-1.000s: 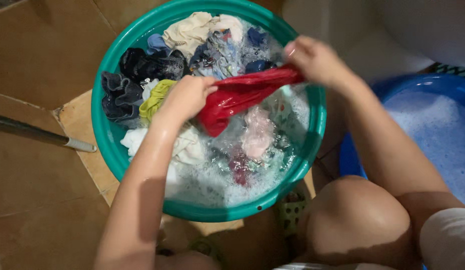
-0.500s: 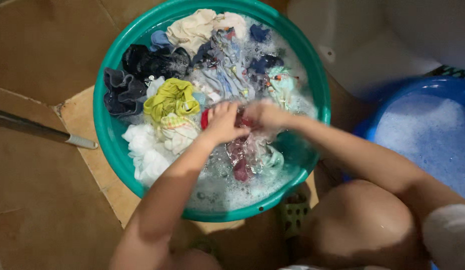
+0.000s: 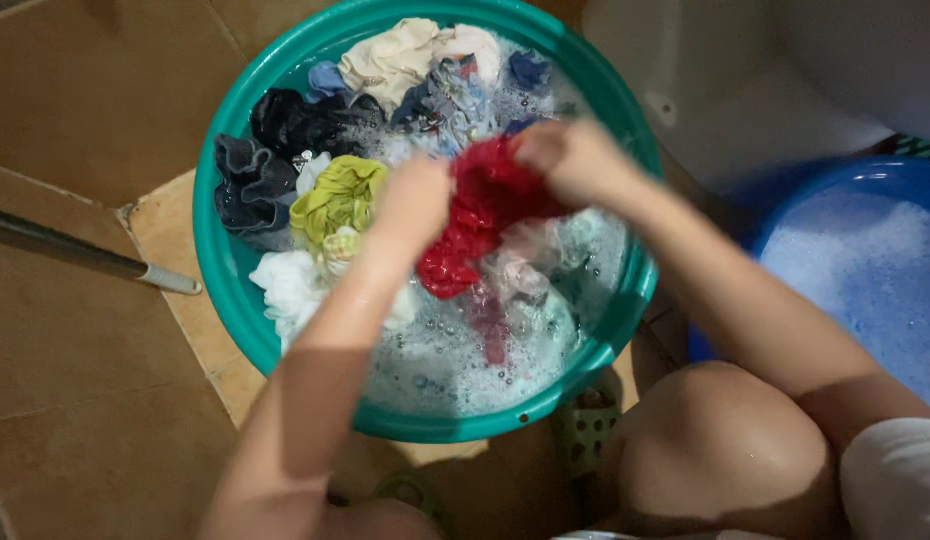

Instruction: The person washes various pieces of clothing by hand in a basin of soapy water, scrubbing different garments including a black shirt, a red shirt, and patterned items, before placing them into a red bucket.

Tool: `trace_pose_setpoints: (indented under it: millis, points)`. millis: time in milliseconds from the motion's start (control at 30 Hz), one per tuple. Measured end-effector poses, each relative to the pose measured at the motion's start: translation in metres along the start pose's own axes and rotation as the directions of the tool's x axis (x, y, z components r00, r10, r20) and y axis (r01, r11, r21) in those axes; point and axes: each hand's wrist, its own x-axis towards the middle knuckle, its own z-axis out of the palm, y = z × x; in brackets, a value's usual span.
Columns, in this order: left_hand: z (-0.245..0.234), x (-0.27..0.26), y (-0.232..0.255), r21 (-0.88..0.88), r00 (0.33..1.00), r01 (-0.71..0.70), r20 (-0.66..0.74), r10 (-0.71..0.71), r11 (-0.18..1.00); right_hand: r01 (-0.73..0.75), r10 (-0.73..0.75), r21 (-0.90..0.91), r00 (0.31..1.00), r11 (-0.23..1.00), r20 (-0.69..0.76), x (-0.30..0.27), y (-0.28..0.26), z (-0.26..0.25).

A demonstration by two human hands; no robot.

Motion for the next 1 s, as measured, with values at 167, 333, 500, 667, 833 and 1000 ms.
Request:
trace_pose_setpoints:
  millis: [167, 333, 500, 667, 833, 1000]
  points:
    - [0.105, -0.055, 0.034, 0.143, 0.901, -0.082, 0.433, 0.012, 0.986, 0.053, -0.122, 0.208, 0.935, 0.977, 0.333, 0.007, 0.089, 0.145]
    - [0.077, -0.056, 0.056, -0.144, 0.917, 0.139, 0.393, -0.072, 0.980, 0.037, -0.036, 0.005, 0.941, 0.999, 0.336, 0.001, 0.114, 0.145]
    - [0.023, -0.027, 0.065, -0.289, 0.929, 0.361, 0.191, -0.316, 0.887, 0.138, -0.036, 0.839, 0.990, 0.526, -0.140, -0.004, 0.045, 0.003]
    - [-0.033, 0.032, 0.072, -0.922, 0.868, 0.378, 0.320, -0.380, 0.086, 0.171, 0.062, 0.984, 0.983, 0.049, -0.174, -0.021, 0.012, -0.057]
    - [-0.060, 0.035, 0.092, -0.819, 0.975, 0.032, 0.151, -0.161, -0.573, -0.313, 0.071, 0.921, 0.939, -0.232, 0.337, -0.014, -0.014, -0.010]
    - [-0.045, 0.029, 0.114, -0.901, 0.826, 0.112, 0.320, -0.465, -0.420, -0.014, 0.288, 0.997, 0.957, -0.078, 0.036, -0.009, -0.037, 0.022]
